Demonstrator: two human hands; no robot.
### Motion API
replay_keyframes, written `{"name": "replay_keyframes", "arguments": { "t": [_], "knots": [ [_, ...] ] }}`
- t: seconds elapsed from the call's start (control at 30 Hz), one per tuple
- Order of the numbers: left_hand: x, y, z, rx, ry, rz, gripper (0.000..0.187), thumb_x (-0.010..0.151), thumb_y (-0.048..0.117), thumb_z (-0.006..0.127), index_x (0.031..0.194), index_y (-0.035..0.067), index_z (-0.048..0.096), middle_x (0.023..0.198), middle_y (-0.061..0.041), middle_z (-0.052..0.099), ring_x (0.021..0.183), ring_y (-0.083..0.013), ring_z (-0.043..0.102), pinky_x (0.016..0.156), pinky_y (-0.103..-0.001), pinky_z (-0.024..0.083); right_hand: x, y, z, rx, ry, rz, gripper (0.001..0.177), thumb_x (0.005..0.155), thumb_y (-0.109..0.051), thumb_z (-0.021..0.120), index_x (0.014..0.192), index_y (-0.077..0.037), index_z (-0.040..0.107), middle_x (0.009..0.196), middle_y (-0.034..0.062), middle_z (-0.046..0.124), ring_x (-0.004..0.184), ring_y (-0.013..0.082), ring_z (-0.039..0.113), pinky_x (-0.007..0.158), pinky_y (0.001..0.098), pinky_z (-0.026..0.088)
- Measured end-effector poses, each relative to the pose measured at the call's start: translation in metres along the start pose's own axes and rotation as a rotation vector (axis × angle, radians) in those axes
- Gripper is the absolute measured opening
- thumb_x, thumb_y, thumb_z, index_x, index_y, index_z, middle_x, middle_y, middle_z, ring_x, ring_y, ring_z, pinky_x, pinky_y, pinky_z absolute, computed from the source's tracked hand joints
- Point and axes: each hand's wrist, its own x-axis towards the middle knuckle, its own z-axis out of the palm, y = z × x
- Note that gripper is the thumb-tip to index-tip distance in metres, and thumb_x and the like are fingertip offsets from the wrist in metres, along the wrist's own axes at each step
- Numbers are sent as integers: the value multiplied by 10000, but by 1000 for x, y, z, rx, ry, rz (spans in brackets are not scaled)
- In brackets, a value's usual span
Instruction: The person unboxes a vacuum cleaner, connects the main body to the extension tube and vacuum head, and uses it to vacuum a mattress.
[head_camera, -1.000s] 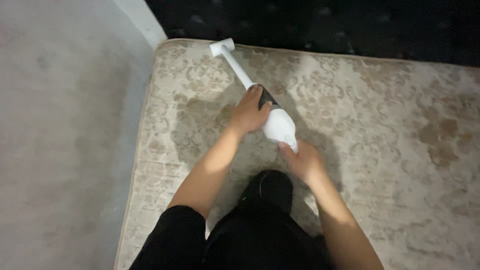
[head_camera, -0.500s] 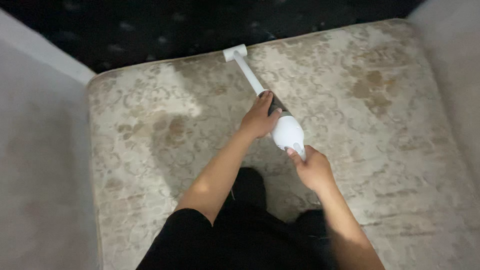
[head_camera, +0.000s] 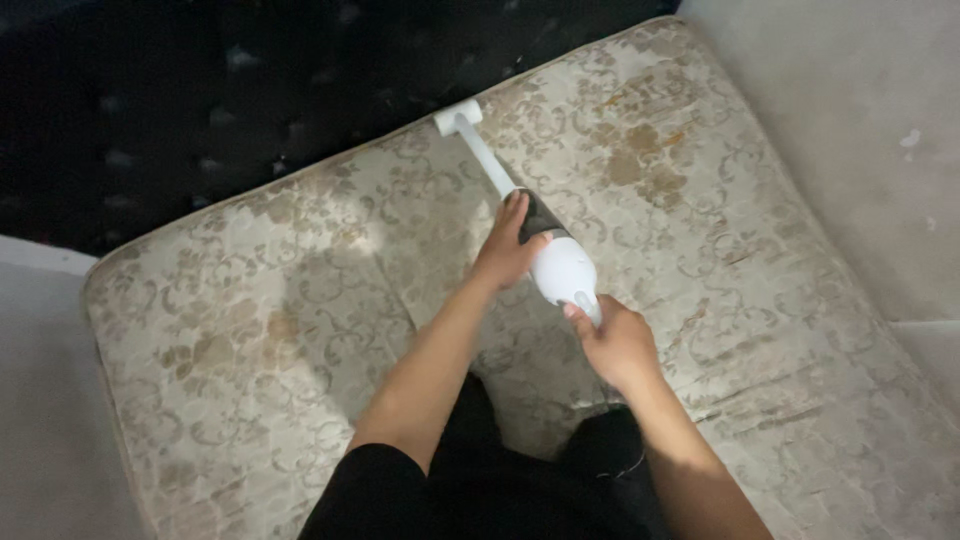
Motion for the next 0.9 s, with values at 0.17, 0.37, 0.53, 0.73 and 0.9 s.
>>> {"name": "replay_keyframes", "arguments": {
  "t": [0.17,0.37,0.53,0.73,0.9],
  "knots": [
    [39,10,29,13,-67,-28,934,906,449,639,1611,33,189,1720,-160,87,1582,-353,28,1265,-417,150,23,21,-4,13,79,-2,525,938,-553,612,1014,-41,700,750,218,704,772,427,696,694,517,532],
    [73,18,73,18,-84,2,889,985,441,622,1619,9,173,1724,-202,50,1586,-385,2,1280,-421,102,40,46,-26,38,100,104,525,918,-563,605,1029,-60,705,732,212,709,753,427,705,701,521,535],
    [71,60,111,-147,-171,90,869,988,433,604,1623,27,171,1724,-197,77,1607,-329,95,1270,-383,178,62,89,-36,34,272,19,527,923,-551,622,1033,-43,710,780,236,709,810,453,697,729,528,537],
    [68,148,118,-36,-379,51,869,967,454,574,1621,88,136,1719,-124,96,1568,-269,157,1233,-364,218,123,144,-62,-11,342,106,557,964,-555,623,1002,-6,710,896,288,699,905,484,676,770,547,522],
    [77,152,157,44,-532,12,793,985,437,481,1633,143,132,1721,-67,122,1558,-252,176,1223,-374,218,187,181,-76,30,450,71,566,973,-518,636,956,43,709,898,304,692,898,499,669,778,551,521]
  ]
}}
